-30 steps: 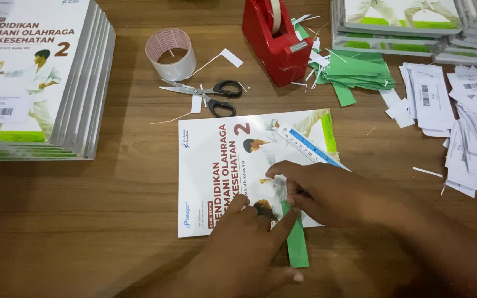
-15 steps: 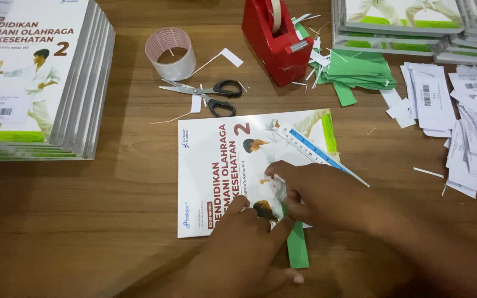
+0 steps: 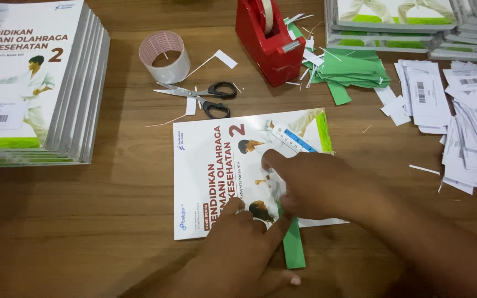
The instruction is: Applying barcode labels and green paper markers to the covers of educational textbooks.
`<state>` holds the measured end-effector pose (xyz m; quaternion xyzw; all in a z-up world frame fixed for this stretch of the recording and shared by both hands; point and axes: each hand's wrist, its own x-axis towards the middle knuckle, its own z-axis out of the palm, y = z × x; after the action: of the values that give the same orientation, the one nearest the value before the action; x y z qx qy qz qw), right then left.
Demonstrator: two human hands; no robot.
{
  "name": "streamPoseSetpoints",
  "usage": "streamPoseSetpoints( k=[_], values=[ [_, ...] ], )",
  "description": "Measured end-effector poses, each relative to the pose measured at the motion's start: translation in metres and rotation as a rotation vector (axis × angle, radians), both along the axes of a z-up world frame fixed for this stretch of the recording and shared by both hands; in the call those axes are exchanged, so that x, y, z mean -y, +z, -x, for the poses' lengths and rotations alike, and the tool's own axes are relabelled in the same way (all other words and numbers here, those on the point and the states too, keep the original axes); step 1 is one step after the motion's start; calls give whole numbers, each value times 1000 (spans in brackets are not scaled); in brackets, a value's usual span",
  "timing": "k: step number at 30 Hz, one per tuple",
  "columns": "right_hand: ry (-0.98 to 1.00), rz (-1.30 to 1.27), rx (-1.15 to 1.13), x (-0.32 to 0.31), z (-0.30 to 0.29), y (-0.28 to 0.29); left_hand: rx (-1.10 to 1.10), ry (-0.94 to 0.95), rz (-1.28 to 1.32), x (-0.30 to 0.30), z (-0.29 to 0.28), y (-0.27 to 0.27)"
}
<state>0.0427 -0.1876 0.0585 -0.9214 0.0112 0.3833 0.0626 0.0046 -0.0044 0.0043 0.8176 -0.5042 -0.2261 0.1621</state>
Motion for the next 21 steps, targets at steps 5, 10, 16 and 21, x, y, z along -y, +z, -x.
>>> streamPoseSetpoints(
  k=[5,10,16,21],
  values=[
    [35,12,-50,-3,-9,6,-29,10,-21,2,-2,4],
    [78,-7,-26,-2,-10,1,-46,23,-23,1,-1,4],
    [98,-27,-38,1,-13,-8,-90,36,38,-1,-3,7],
    [155,2,-63,-4,-19,-8,-5,30,73,0,-1,5]
  ],
)
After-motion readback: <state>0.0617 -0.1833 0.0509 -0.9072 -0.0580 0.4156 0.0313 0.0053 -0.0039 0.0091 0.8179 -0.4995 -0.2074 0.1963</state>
